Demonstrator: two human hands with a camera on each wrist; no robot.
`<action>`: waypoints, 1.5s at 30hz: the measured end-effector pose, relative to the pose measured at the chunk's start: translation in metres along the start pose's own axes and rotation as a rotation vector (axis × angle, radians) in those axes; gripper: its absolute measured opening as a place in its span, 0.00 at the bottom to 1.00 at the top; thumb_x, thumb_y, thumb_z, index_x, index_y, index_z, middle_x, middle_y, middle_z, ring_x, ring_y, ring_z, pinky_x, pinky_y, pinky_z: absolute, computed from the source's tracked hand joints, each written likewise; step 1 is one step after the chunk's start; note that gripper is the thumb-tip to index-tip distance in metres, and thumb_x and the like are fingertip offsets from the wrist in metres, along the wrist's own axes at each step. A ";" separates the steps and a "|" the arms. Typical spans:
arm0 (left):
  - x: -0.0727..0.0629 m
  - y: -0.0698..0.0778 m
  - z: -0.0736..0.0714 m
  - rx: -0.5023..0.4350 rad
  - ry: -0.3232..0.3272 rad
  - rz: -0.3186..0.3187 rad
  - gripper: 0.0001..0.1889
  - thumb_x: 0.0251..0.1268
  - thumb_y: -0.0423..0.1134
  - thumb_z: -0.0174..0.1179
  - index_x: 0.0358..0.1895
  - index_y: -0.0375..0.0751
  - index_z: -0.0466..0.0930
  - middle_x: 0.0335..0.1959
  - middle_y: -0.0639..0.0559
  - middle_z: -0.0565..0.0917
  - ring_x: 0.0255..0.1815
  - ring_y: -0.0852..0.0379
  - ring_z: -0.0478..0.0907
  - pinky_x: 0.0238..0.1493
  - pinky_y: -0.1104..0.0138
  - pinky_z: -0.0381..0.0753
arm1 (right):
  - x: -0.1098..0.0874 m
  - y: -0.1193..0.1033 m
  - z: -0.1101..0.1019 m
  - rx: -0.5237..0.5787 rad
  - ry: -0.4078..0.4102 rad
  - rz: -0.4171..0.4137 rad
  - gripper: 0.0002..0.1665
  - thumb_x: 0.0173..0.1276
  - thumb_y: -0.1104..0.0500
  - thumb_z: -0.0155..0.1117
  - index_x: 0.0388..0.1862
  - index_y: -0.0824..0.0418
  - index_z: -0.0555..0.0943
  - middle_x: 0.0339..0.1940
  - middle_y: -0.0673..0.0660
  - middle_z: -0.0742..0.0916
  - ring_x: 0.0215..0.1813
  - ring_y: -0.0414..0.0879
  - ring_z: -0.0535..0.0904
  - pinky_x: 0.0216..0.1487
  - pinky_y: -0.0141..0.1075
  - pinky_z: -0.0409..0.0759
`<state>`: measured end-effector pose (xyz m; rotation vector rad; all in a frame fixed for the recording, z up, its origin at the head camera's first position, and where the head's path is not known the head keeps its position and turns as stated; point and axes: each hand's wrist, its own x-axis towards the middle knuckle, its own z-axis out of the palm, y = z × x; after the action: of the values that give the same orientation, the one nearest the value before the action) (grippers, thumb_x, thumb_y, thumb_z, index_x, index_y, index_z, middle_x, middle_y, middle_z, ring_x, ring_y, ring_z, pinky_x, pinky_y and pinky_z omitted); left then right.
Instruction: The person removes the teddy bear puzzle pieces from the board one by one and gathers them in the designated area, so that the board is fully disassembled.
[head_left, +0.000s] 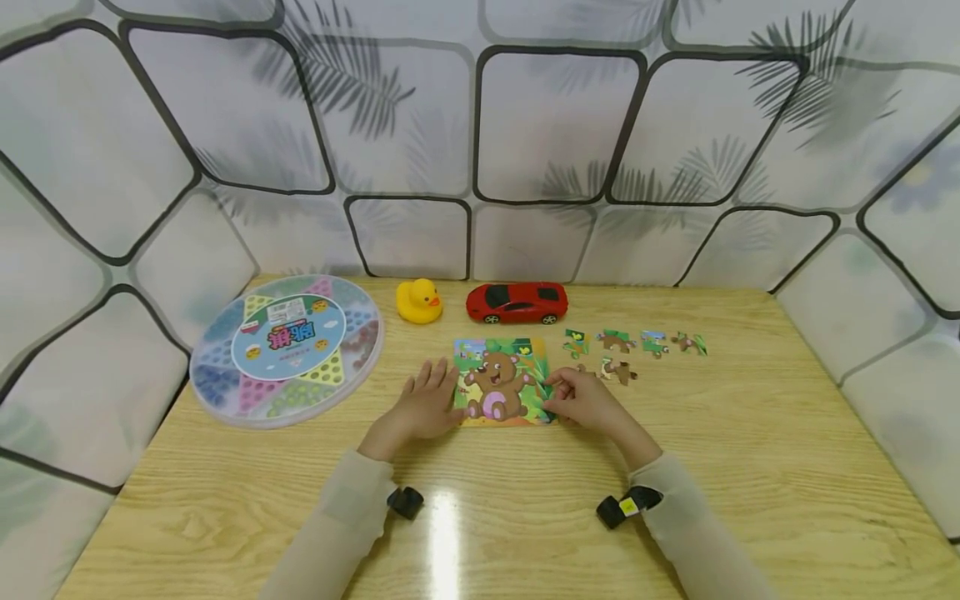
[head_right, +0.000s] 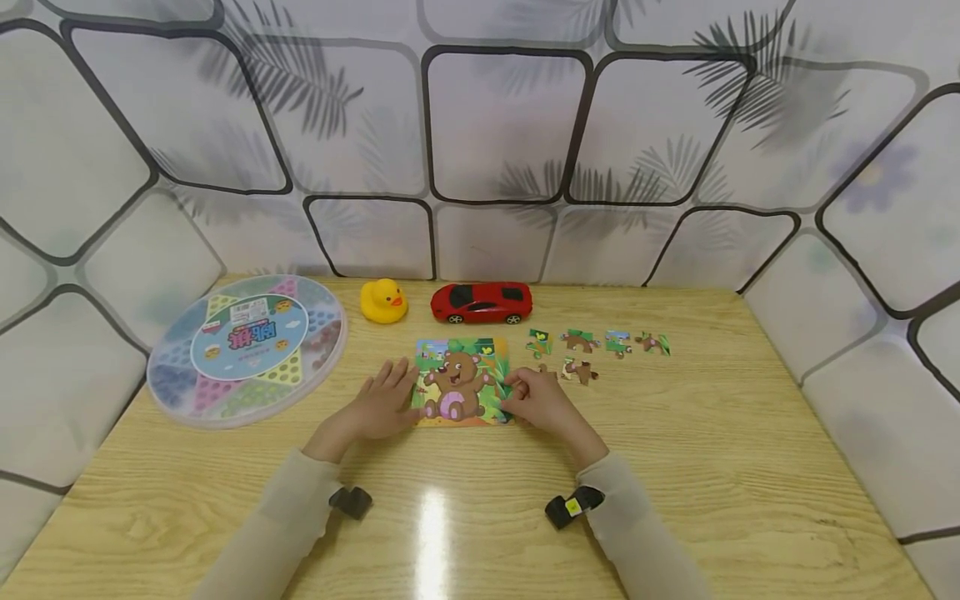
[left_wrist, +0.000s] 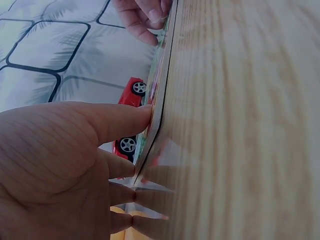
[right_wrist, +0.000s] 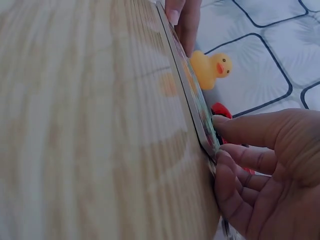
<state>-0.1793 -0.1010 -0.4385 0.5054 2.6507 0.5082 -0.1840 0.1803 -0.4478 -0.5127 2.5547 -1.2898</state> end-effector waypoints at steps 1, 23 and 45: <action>0.000 0.000 0.000 -0.006 0.004 0.000 0.40 0.70 0.54 0.50 0.75 0.35 0.45 0.76 0.36 0.38 0.75 0.37 0.31 0.69 0.41 0.37 | 0.001 0.000 0.001 -0.024 0.009 -0.005 0.19 0.61 0.65 0.67 0.49 0.74 0.76 0.23 0.53 0.79 0.20 0.39 0.71 0.23 0.32 0.72; -0.005 0.011 -0.003 -0.054 -0.132 0.406 0.25 0.73 0.43 0.48 0.71 0.46 0.61 0.77 0.43 0.39 0.76 0.43 0.32 0.66 0.35 0.38 | 0.005 -0.005 0.008 -0.109 0.017 -0.003 0.13 0.58 0.63 0.70 0.40 0.66 0.79 0.19 0.50 0.74 0.19 0.40 0.64 0.23 0.30 0.64; -0.004 0.009 -0.002 0.015 -0.197 0.383 0.26 0.75 0.44 0.44 0.74 0.47 0.55 0.77 0.44 0.35 0.76 0.45 0.28 0.68 0.39 0.35 | 0.004 -0.007 0.009 -0.093 -0.004 0.048 0.13 0.61 0.65 0.67 0.42 0.66 0.75 0.22 0.52 0.73 0.22 0.42 0.64 0.27 0.32 0.64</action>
<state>-0.1746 -0.0952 -0.4320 1.0231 2.3769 0.5181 -0.1827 0.1680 -0.4475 -0.4676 2.6166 -1.1576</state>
